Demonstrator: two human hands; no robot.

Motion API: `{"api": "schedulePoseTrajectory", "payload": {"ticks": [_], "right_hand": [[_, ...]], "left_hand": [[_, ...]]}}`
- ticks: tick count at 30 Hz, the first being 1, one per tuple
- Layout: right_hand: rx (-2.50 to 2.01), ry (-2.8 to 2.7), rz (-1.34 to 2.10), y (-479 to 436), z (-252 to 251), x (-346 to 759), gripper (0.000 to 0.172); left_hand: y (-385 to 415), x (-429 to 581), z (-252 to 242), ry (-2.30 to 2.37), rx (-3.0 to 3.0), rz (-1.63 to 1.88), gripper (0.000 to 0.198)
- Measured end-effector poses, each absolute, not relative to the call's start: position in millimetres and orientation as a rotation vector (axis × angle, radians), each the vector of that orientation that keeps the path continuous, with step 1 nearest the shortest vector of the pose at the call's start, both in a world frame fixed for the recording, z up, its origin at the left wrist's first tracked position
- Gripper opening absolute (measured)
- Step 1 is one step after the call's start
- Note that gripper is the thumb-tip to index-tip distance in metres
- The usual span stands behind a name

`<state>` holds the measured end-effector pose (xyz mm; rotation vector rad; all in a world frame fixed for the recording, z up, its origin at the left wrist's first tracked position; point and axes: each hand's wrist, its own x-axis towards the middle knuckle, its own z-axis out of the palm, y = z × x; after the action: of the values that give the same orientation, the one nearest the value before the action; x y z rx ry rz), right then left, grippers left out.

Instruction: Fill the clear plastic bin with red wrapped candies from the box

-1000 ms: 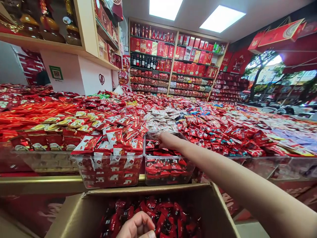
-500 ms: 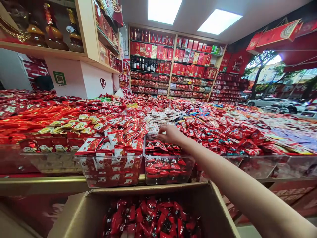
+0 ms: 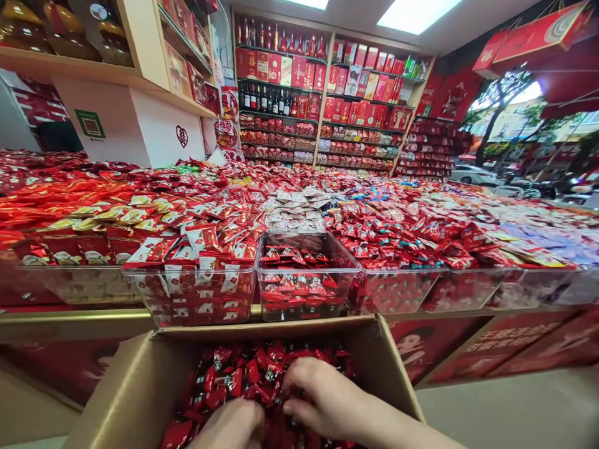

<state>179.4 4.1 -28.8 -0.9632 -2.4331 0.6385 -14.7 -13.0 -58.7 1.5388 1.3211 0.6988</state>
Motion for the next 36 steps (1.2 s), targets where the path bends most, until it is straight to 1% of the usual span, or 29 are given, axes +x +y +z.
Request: {"api": "schedulePoseTrajectory", "payload": {"ticks": [2,3,4,6,8,10,12,13,15,17,18,19,21,23,26,29,31,34,36], "right_hand": [[-1.143,-2.331,0.832,7.0,-40.4,180.1,0.037],[-1.195,-2.262,0.953,8.6,-41.9,180.2,0.042],[-1.211,-2.179,1.094,9.9,-41.2,180.0,0.041],[-1.169,-1.972,1.387,11.9,-36.3,178.8,0.033],[-1.088,-1.765,1.587,13.1,-30.5,176.6,0.030],[-1.053,-1.626,1.660,13.9,-26.1,174.3,0.033],[-1.062,-1.552,1.653,14.8,-23.6,172.4,0.037],[-1.063,-1.538,1.627,15.2,-22.8,171.8,0.038],[-1.055,-1.560,1.504,15.4,-21.8,171.0,0.035],[-1.049,-1.611,1.346,14.3,-21.3,170.9,0.031],[-1.036,-1.629,1.298,13.1,-21.2,171.0,0.028],[-1.014,-1.634,1.293,11.7,-21.2,171.3,0.025],[-0.964,-1.621,1.339,8.8,-21.3,172.1,0.026],[-0.934,-1.650,1.263,6.5,-21.7,173.2,0.024],[-0.833,-1.844,0.826,4.5,-23.3,175.1,0.003],[-0.695,-2.081,0.386,2.2,-24.6,177.4,0.013],[-0.690,-2.188,0.196,0.2,-23.0,179.4,0.015],[-0.719,-2.285,0.102,-2.3,-16.3,182.4,0.017],[-0.704,-2.346,0.044,-2.9,-11.7,183.2,0.018]], "left_hand": [[-7.4,-9.7,-41.8,1.268,1.594,0.631,0.012],[-5.3,-7.3,-34.7,1.242,1.595,0.609,0.012],[-4.0,-5.1,-28.9,1.227,1.592,0.611,0.015],[-4.0,-1.9,-21.2,1.211,1.528,0.672,0.022],[-6.9,0.0,-17.5,1.209,1.446,0.768,0.023],[-10.6,1.5,-15.8,1.209,1.393,0.867,0.018],[-13.5,3.3,-14.6,1.209,1.355,0.965,0.012],[-14.5,4.4,-14.2,1.205,1.324,1.014,0.012],[-15.4,6.3,-14.1,1.179,1.221,1.040,0.018],[-15.4,7.2,-15.1,1.135,1.133,0.963,0.026],[-15.1,7.0,-15.7,1.122,1.114,0.916,0.027],[-14.8,6.5,-16.2,1.123,1.111,0.882,0.025],[-14.4,5.0,-16.2,1.152,1.121,0.892,0.021],[-14.6,4.0,-14.4,1.149,1.046,0.958,0.019],[-16.2,4.8,-9.8,0.996,0.811,0.961,0.026],[-17.1,6.0,-6.9,0.971,0.722,0.967,0.027],[-16.5,5.8,-6.6,1.057,0.750,1.016,0.028],[-14.6,4.6,-7.5,1.111,0.782,1.059,0.040],[-13.7,4.3,-8.5,1.105,0.787,1.084,0.044]]}}
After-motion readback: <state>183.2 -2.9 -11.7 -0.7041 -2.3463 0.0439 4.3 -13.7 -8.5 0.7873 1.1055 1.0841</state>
